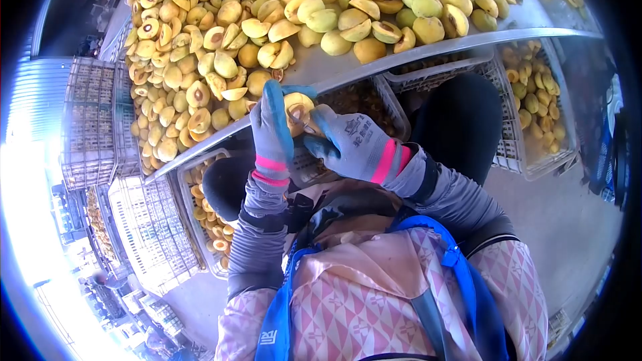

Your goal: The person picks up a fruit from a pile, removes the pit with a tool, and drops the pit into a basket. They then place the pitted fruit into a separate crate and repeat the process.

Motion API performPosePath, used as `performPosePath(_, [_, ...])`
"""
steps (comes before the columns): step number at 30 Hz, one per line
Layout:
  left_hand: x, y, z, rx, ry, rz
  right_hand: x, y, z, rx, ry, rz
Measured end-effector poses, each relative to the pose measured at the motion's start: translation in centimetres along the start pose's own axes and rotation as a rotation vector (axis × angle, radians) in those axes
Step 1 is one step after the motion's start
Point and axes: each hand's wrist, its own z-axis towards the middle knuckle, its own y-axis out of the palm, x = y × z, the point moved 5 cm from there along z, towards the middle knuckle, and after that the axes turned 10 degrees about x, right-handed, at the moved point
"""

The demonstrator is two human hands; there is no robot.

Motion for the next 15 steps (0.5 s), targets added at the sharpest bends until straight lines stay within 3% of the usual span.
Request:
performPosePath(3, [-0.4,0.1,-0.2,0.022,-0.124,-0.107,0.0,0.1,-0.1,0.020,-0.006,0.030])
performPosePath(5, [-1.7,1.4,-1.1,-0.124,-0.676,-0.706,0.1,0.0,-0.1,0.045,-0.013,0.045])
performPosePath(6, [-2.3,1.3,-1.1,-0.126,-0.676,-0.707,0.2,0.1,-0.2,0.010,-0.012,0.005])
performPosePath(8, [-3.6,1.8,-1.1,-0.361,-0.118,-0.141,0.4,0.3,-0.4,-0.030,-0.007,-0.034])
performPosePath(9, [-6.5,3.5,-2.4,-0.409,-0.288,-0.314,0.6,0.6,-0.5,-0.031,-0.001,-0.029])
performPosePath(12, [-7.6,4.3,-3.7,-0.306,-0.182,-0.211,0.5,0.6,-0.6,-0.001,0.012,0.050])
performPosePath(13, [-5.4,3.4,-2.6,-0.307,-0.183,-0.212,0.3,0.6,-0.7,0.023,0.022,0.127])
performPosePath(15, [-0.9,1.2,0.0,-0.220,-0.826,-0.781,-0.1,0.4,-0.6,0.000,0.103,0.245])
